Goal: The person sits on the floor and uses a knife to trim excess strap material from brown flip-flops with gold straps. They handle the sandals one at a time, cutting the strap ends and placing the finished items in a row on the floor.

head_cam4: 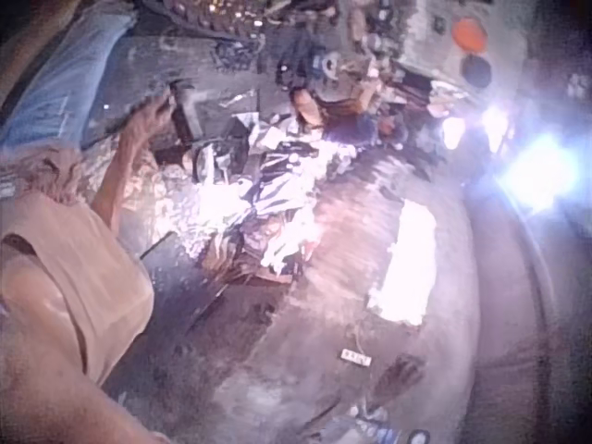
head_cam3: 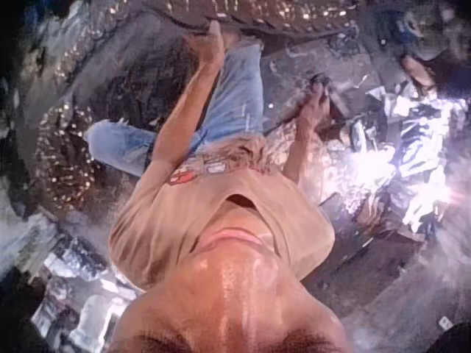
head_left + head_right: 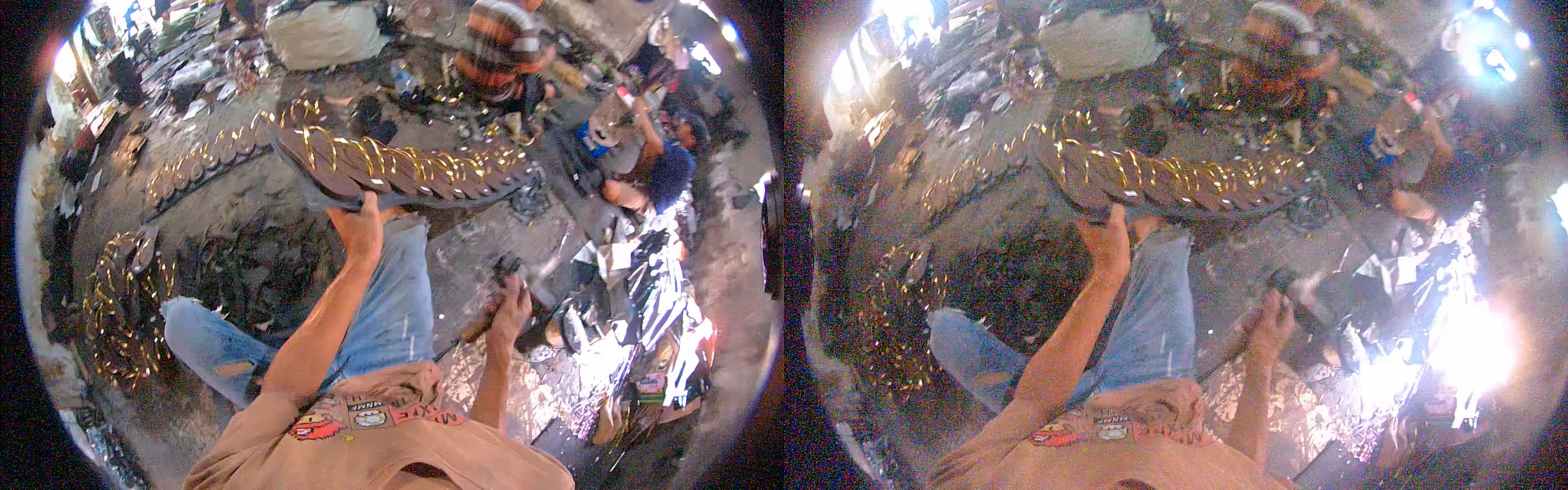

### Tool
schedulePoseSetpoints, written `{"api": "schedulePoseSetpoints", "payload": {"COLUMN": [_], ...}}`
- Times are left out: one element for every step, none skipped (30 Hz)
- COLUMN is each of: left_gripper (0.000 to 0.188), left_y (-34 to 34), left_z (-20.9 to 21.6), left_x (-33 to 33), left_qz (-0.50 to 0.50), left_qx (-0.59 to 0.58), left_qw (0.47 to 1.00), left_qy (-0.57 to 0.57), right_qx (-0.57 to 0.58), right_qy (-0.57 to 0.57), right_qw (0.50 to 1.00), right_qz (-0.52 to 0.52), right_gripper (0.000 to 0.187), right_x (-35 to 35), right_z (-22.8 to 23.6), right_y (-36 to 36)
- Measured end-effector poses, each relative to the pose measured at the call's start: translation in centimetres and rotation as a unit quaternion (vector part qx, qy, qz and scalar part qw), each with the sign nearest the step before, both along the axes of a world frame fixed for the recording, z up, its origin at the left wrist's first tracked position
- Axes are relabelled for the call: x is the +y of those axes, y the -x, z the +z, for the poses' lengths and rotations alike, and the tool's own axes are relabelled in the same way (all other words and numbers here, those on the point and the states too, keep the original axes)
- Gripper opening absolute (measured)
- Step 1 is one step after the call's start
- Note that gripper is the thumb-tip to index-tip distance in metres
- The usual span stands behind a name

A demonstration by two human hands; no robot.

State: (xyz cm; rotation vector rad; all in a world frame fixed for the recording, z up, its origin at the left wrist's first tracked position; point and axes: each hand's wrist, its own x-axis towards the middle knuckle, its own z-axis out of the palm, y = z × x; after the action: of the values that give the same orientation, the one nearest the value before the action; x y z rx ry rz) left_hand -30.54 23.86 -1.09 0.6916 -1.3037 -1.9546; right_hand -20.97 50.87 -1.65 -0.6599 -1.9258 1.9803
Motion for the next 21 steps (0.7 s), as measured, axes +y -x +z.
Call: {"api": "schedulePoseSetpoints", "payload": {"left_gripper": [0.057,0.055,0.052,0.050,0.048,0.044,0.042,0.043,0.048,0.047,0.046,0.045,0.043,0.044,0.045,0.047,0.050,0.050,0.050,0.051,0.050], "left_y": [-1.6,-1.8,-2.6,-4.4,-5.7,-6.5,-7.6,-8.5,-9.2,-9.6,-10.0,-10.0,-10.0,-10.3,-10.4,-10.7,-11.3,-11.5,-11.6,-11.7,-11.7], "left_z": [-2.2,-6.2,-7.5,-7.9,-8.2,-7.0,-5.2,-3.8,-3.4,-3.9,-4.5,-4.7,-4.2,-3.8,-3.4,-3.3,-4.0,-4.1,-4.0,-3.9,-3.7], "left_x": [-0.2,-1.9,-1.8,-1.9,-2.2,-3.1,-4.3,-5.6,-6.8,-7.4,-8.1,-8.6,-9.2,-9.5,-9.9,-10.4,-10.7,-10.6,-10.5,-10.5,-10.7], "left_qz": [-0.017,-0.034,-0.043,-0.048,-0.050,-0.070,-0.086,-0.099,-0.116,-0.117,-0.121,-0.128,-0.155,-0.171,-0.189,-0.208,-0.209,-0.208,-0.207,-0.206,-0.218], "left_qx": [-0.024,-0.078,-0.074,-0.075,-0.074,-0.056,-0.036,-0.012,-0.029,-0.080,-0.133,-0.179,-0.255,-0.301,-0.343,-0.383,-0.373,-0.369,-0.366,-0.362,-0.370], "left_qw": [0.999,0.996,0.994,0.989,0.982,0.971,0.956,0.939,0.939,0.956,0.965,0.967,0.951,0.937,0.920,0.898,0.901,0.904,0.905,0.907,0.902], "left_qy": [-0.025,-0.007,-0.062,-0.115,-0.169,-0.223,-0.277,-0.329,-0.322,-0.257,-0.192,-0.128,-0.086,-0.037,0.013,0.062,0.067,0.064,0.062,0.059,0.045], "right_qx": [0.010,-0.018,-0.036,-0.061,-0.073,-0.078,-0.082,-0.069,-0.057,-0.046,-0.085,-0.116,-0.148,-0.168,-0.184,-0.203,-0.232,-0.249,-0.267,-0.275,-0.282], "right_qy": [0.052,0.058,0.096,0.139,0.097,0.052,0.008,0.006,0.006,0.006,0.069,0.052,0.037,0.019,-0.002,-0.022,-0.038,-0.047,-0.055,-0.065,-0.074], "right_qw": [0.996,0.988,0.978,0.962,0.956,0.948,0.936,0.928,0.919,0.909,0.906,0.886,0.863,0.847,0.829,0.809,0.791,0.784,0.776,0.765,0.757], "right_qz": [0.075,0.139,0.182,0.225,0.268,0.304,0.342,0.366,0.389,0.415,0.408,0.447,0.481,0.505,0.528,0.551,0.564,0.567,0.570,0.579,0.584], "right_gripper": [0.023,0.021,0.019,0.019,0.021,0.024,0.027,0.030,0.033,0.037,0.033,0.035,0.037,0.038,0.041,0.044,0.047,0.051,0.056,0.057,0.057], "right_x": [-2.6,-4.5,-6.1,-8.0,-9.1,-10.0,-10.7,-11.5,-12.4,-13.4,-14.5,-14.7,-14.7,-14.7,-14.9,-15.0,-14.9,-14.9,-14.9,-15.0,-15.1], "right_z": [0.3,-0.5,-1.7,-2.6,-3.4,-3.7,-4.1,-4.7,-5.2,-4.7,-4.1,-4.0,-4.3,-4.2,-4.1,-3.9,-3.8,-3.3,-2.9,-3.1,-3.2], "right_y": [0.9,1.9,2.5,2.1,1.5,0.9,0.6,0.8,0.7,0.6,0.6,0.8,0.9,0.4,0.1,-0.5,-1.8,-2.3,-3.1,-3.3,-3.5]}}
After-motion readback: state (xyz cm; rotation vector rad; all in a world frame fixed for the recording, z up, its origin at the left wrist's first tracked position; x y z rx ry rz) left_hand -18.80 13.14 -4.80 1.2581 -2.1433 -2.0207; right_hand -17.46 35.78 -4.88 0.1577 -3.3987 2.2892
